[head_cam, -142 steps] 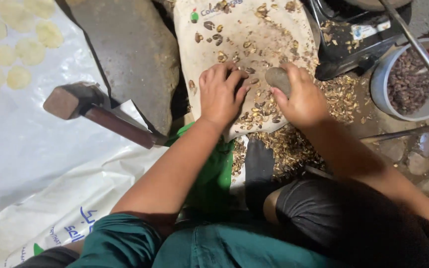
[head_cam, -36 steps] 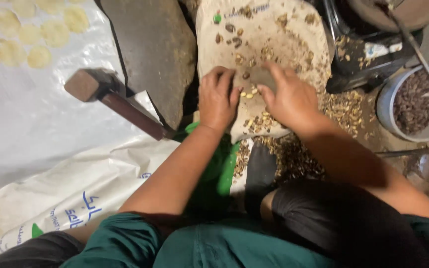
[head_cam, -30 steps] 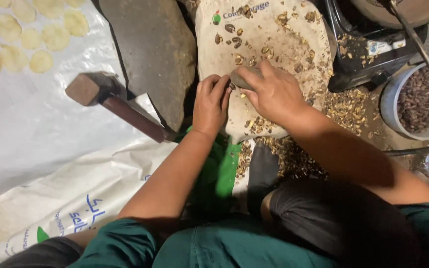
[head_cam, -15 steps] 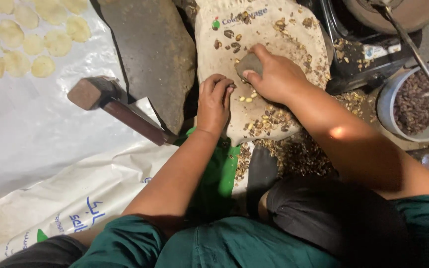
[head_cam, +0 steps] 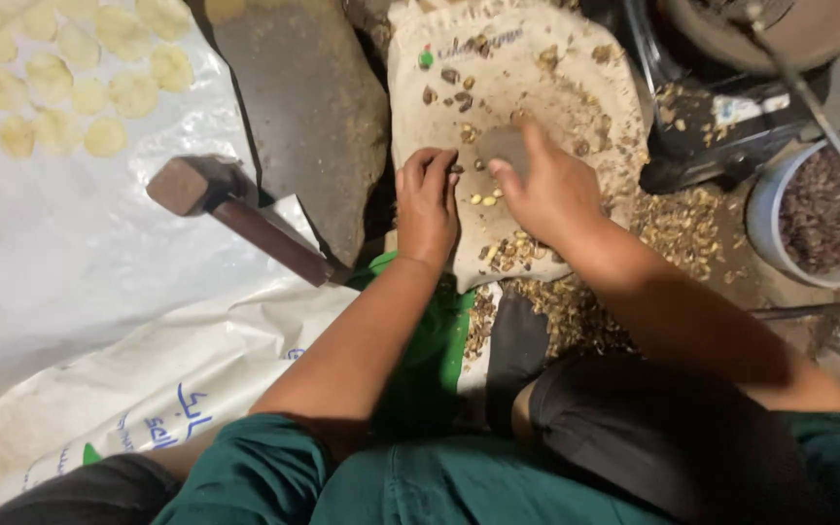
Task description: Crack nuts using a stone or mallet and extract the kernels
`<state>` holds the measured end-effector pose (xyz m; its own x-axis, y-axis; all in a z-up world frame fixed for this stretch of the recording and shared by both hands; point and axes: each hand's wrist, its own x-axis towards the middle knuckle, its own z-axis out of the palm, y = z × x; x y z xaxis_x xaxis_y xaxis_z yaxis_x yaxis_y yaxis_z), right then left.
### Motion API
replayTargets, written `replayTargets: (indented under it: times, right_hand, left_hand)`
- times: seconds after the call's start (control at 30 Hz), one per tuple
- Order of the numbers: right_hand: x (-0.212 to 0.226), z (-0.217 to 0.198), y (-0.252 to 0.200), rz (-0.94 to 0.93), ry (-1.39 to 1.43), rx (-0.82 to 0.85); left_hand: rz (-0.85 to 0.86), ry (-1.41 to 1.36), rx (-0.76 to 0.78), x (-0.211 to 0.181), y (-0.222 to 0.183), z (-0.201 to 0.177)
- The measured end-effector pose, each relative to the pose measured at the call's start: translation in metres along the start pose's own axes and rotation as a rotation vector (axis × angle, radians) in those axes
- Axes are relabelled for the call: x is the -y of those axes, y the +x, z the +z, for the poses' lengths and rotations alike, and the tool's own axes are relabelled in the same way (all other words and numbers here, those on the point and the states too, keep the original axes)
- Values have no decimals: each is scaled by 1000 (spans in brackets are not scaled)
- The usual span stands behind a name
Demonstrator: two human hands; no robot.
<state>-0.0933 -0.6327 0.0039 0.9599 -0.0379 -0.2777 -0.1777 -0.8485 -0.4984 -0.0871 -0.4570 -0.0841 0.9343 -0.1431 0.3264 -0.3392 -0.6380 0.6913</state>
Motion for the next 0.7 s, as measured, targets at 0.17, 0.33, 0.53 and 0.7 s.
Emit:
replayTargets:
  times: [0.17, 0.33, 0.53, 0.7]
  right_hand:
    - [-6, 5, 9, 18, -81, 101]
    - [23, -15, -11, -278, -416, 0]
    - [-13, -9, 5, -67, -210, 109]
    - [17, -9, 0, -311, -162, -29]
  left_hand:
    - [-14, -13, 18, -1, -1, -2]
    - [-45, -35, 3, 5, 8, 0]
    - [-68, 50, 75, -1, 21, 6]
    - [-96, 47, 81, -4, -15, -27]
